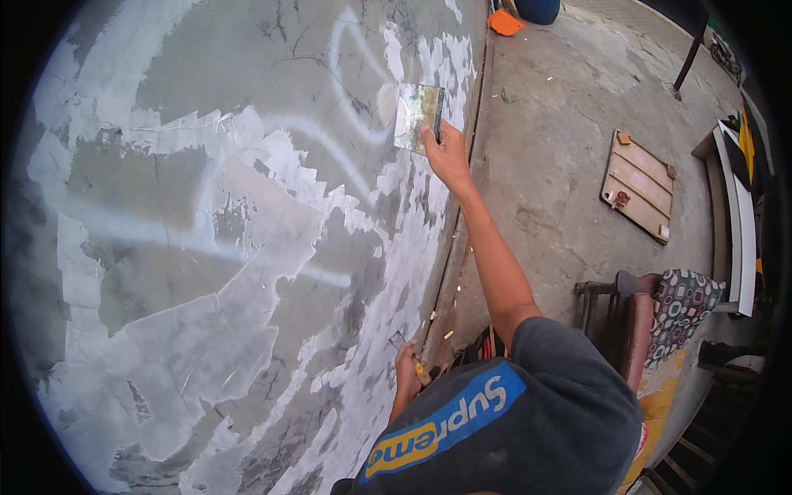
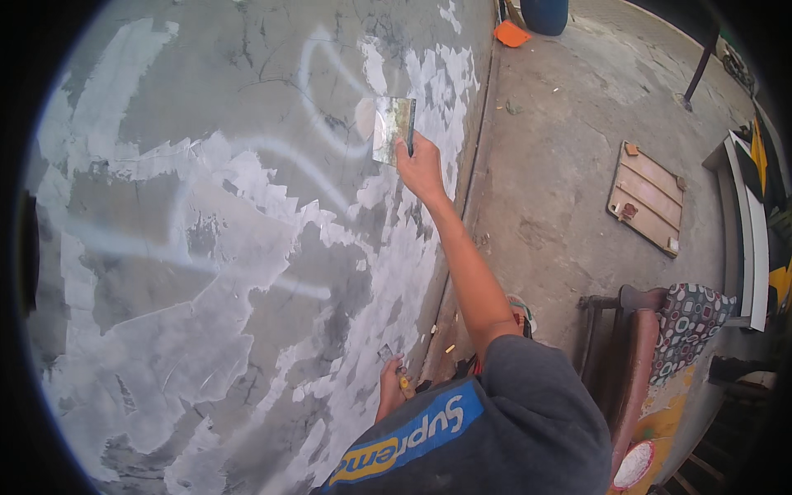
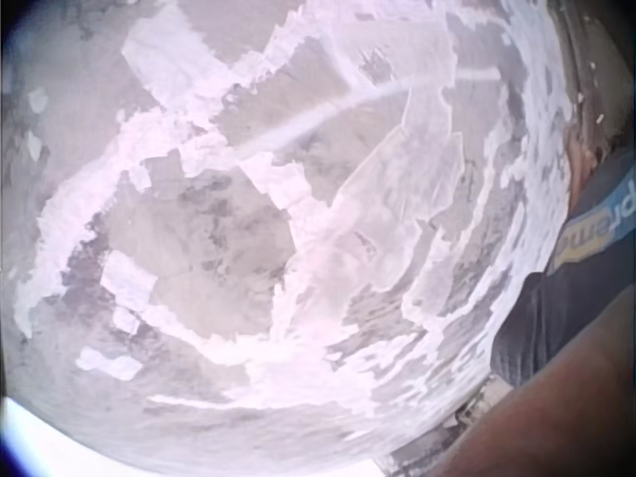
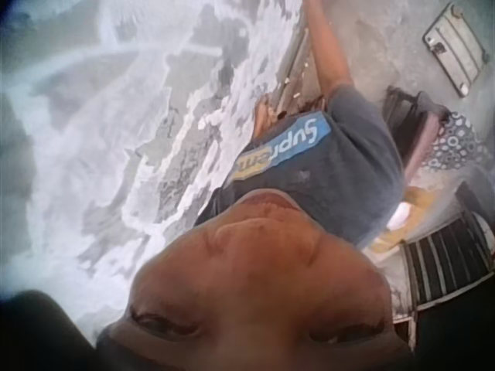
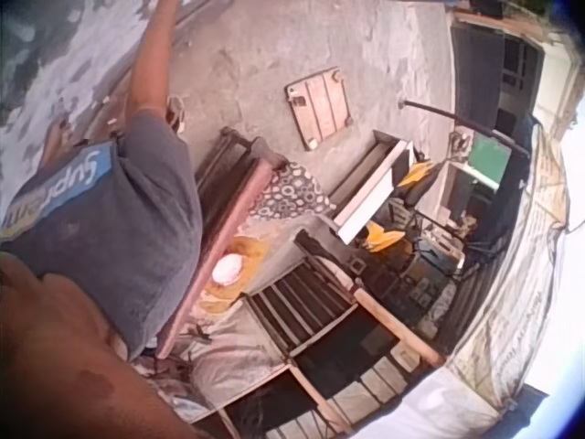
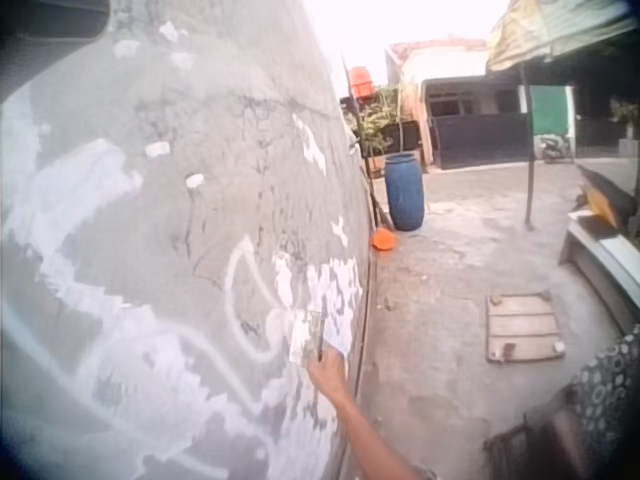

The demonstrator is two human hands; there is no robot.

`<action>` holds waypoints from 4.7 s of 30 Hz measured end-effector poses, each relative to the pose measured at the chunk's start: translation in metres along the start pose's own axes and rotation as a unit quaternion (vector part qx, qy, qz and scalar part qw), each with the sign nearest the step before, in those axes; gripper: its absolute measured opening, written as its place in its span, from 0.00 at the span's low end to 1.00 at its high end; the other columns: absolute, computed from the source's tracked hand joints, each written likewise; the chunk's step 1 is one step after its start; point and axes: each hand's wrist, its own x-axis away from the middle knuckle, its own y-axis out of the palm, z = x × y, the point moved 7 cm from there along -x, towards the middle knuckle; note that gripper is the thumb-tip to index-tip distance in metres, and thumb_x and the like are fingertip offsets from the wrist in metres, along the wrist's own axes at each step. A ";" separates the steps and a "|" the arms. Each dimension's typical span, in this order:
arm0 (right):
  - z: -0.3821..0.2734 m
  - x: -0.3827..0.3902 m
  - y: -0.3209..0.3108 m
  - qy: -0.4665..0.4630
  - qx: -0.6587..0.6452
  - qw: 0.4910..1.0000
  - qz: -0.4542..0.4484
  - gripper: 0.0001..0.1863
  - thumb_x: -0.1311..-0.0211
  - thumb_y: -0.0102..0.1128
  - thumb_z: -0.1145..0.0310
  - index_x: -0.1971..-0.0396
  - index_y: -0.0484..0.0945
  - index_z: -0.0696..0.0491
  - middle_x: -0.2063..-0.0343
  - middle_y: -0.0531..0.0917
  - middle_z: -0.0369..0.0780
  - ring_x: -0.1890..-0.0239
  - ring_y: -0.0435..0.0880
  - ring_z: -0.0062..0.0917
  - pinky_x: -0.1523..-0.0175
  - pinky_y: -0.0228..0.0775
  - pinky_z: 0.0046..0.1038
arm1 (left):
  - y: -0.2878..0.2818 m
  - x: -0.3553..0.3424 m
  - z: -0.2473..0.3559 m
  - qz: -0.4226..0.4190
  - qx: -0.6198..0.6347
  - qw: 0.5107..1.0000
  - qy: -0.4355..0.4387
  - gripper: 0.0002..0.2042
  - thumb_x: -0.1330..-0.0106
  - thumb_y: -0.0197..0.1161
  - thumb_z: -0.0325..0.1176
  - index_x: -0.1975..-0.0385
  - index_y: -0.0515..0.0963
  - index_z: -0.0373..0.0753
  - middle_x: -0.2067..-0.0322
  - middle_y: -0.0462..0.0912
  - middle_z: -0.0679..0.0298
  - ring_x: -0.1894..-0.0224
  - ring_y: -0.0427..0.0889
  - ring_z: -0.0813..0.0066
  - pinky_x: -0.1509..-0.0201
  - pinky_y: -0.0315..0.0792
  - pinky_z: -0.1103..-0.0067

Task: The person applies white plaster to a concrete wall using a trowel and a smaller putty knife. They repeatedly scoop plaster from a bucket, transfer it to the trowel, and spread it across the wall surface in broad strokes.

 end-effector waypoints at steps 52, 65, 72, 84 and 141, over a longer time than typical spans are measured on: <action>-0.044 0.021 0.020 -0.176 0.053 0.981 -0.063 0.27 0.49 0.57 0.84 0.47 0.79 0.46 0.65 0.85 0.37 0.73 0.71 0.25 0.65 0.68 0.25 | 0.036 0.019 -0.032 -0.014 -0.013 0.998 -0.057 0.08 0.36 0.54 0.32 0.60 0.76 0.41 0.76 0.70 0.69 0.78 0.69 0.81 0.76 0.67 0.84; -0.004 -0.032 -0.005 -0.108 0.140 0.981 0.078 0.24 0.50 0.58 0.82 0.49 0.78 0.56 0.60 0.85 0.43 0.69 0.75 0.33 0.62 0.71 0.30 | 0.046 0.020 -0.031 -0.002 -0.018 0.998 -0.059 0.08 0.35 0.51 0.30 0.60 0.75 0.40 0.75 0.69 0.69 0.76 0.69 0.80 0.74 0.68 0.82; -0.037 0.018 0.046 -0.163 0.107 0.981 0.017 0.24 0.50 0.59 0.80 0.49 0.78 0.55 0.57 0.84 0.43 0.72 0.73 0.33 0.60 0.70 0.28 | 0.039 0.027 -0.040 0.016 -0.034 0.996 -0.086 0.09 0.36 0.52 0.31 0.59 0.75 0.41 0.76 0.69 0.68 0.75 0.70 0.80 0.74 0.68 0.83; 0.049 -0.055 -0.010 0.070 0.052 0.995 0.038 0.12 0.43 0.55 0.67 0.64 0.80 0.58 0.80 0.80 0.49 0.75 0.80 0.41 0.64 0.69 0.37 | 0.073 0.018 -0.022 -0.046 -0.027 0.997 -0.062 0.08 0.36 0.53 0.30 0.59 0.76 0.40 0.74 0.70 0.70 0.74 0.70 0.81 0.73 0.69 0.82; -0.068 0.051 0.026 -0.114 0.050 0.992 0.001 0.17 0.45 0.60 0.76 0.53 0.80 0.54 0.71 0.82 0.44 0.73 0.73 0.30 0.68 0.66 0.29 | 0.011 0.024 -0.034 -0.030 -0.038 0.999 -0.020 0.10 0.35 0.53 0.34 0.59 0.78 0.41 0.71 0.70 0.70 0.71 0.71 0.80 0.72 0.70 0.81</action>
